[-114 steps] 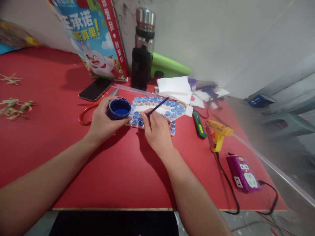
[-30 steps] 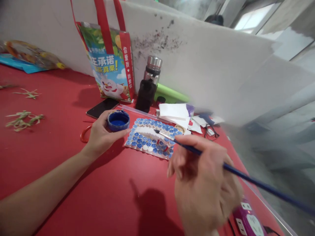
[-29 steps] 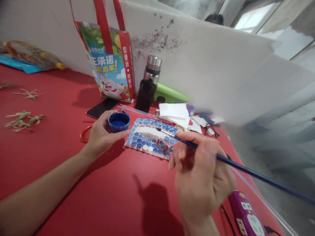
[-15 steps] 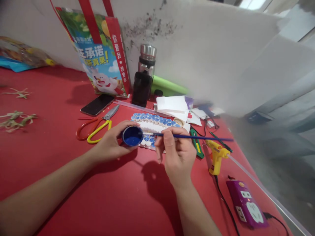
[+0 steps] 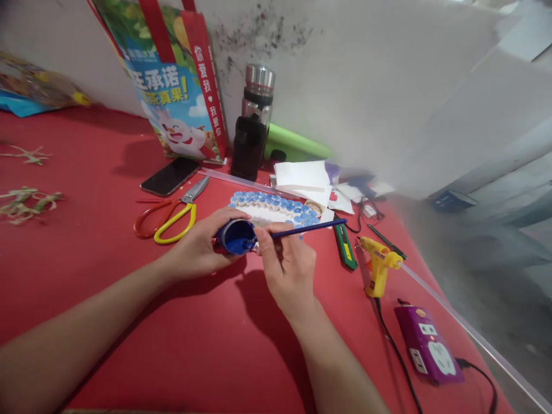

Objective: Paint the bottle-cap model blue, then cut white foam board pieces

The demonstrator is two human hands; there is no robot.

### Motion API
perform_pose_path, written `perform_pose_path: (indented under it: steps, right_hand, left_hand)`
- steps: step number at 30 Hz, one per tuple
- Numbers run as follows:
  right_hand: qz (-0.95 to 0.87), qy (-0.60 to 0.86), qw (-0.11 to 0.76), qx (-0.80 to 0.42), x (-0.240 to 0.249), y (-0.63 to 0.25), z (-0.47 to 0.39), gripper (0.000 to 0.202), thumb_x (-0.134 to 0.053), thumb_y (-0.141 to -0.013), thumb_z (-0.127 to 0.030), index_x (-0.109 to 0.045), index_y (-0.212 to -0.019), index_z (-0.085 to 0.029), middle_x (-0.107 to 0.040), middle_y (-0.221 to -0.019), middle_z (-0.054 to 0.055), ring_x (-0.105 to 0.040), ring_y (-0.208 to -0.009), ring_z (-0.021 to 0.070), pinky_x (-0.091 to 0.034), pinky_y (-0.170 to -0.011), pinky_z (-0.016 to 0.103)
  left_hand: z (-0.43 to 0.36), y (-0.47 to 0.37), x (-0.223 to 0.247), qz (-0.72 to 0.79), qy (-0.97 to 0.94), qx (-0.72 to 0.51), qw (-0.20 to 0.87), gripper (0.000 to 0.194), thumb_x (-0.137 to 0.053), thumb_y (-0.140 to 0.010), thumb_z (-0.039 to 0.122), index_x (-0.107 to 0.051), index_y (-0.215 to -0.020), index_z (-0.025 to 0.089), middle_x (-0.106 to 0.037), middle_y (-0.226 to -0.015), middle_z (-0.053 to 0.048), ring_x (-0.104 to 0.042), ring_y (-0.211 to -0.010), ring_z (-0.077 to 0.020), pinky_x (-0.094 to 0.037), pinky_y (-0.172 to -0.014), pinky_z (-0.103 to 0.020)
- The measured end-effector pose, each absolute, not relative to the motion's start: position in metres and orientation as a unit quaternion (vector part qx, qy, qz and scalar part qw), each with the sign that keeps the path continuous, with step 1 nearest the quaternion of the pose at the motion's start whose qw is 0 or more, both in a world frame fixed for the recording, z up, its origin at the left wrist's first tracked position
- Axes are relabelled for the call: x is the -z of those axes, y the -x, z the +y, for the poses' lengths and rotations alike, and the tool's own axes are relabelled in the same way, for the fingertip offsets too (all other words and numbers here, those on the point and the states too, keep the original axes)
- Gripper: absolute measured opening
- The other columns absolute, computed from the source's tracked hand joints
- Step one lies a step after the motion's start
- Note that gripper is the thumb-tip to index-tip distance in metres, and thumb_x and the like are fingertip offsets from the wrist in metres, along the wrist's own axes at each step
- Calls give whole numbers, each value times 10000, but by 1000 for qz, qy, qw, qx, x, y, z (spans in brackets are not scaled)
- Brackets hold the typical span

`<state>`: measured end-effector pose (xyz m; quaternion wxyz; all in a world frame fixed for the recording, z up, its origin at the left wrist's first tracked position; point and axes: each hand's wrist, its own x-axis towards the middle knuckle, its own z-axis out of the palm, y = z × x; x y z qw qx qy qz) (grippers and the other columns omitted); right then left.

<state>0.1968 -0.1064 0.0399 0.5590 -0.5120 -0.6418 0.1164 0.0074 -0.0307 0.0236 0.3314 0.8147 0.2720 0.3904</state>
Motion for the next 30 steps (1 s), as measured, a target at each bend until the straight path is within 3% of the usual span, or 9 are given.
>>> perform_pose_path:
  steps: [18,30]
  right_hand:
    - [-630,528,554,-127,-38,-197,-105,110,-654,-1038,-325,-637,-987,-229,-685,-710,-43,-623,-540,88,-476,-529,212]
    - [-538,503,649,-191,-48,-196,-104,180,-669,-1027,-350,-607,-917,-222,-613,-604,-79,-505,-385,74,-412,-382,207]
  left_hand:
    - [-33,-8,-26,266,-812,-390,343,599,-684,-690,7,-617,-1242,229,-692,-1247,-47,-684,-1135,-234,-562,-936,-332]
    - [-30,-9,-21,287,-809,-399,324,496,-730,-735,84,-649,-1205,221,-711,-1254,-66,-691,-1160,-261,-559,-981,-355]
